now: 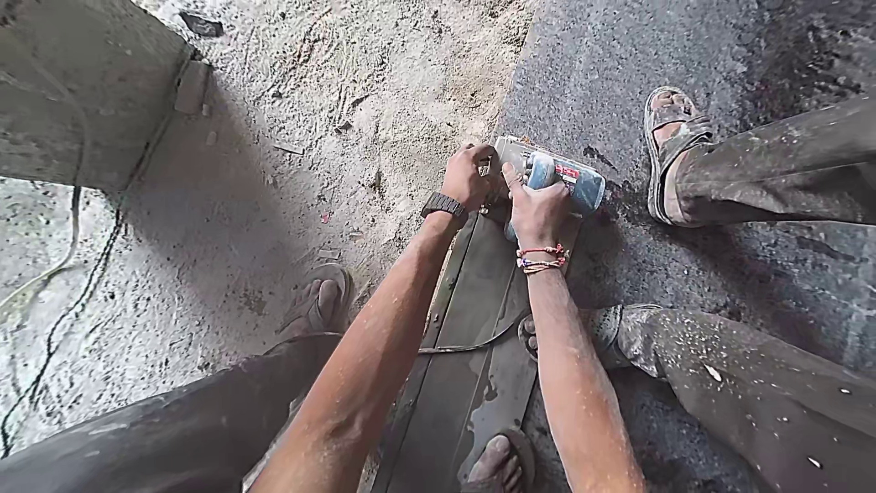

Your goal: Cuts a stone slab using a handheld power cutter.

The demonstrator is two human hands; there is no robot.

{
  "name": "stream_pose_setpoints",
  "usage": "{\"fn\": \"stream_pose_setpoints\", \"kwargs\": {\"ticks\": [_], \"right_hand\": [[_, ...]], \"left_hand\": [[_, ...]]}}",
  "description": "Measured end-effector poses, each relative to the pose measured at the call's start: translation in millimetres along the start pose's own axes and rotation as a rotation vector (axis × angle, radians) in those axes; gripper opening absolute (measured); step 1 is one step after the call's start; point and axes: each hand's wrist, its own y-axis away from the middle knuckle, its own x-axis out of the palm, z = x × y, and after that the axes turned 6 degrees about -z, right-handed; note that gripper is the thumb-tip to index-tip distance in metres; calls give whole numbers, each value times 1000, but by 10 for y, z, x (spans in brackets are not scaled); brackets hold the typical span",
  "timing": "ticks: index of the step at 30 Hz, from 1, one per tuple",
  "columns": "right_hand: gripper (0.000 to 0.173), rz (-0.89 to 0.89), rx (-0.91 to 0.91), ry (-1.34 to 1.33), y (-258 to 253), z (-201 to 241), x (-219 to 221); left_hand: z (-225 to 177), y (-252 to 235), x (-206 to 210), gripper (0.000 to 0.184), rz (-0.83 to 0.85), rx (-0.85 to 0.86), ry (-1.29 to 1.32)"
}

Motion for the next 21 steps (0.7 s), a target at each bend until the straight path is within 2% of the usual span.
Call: {"fn": "stream_pose_setpoints", "kwargs": {"ticks": [5, 13, 18, 21], "right_hand": [[66, 126, 39, -146, -33, -49, -46], [70, 102, 70, -108, -97, 69, -21], [69, 120, 54, -61, -89, 115, -47], [68, 128, 76, -46, -114, 157, -45]], "left_hand": [[-5, 13, -8, 35, 2, -10, -15], [13, 63, -15, 42, -3, -30, -18], [74, 197, -94, 44, -61, -84, -50], [-4, 265, -291, 36, -156, -127, -30]]}}
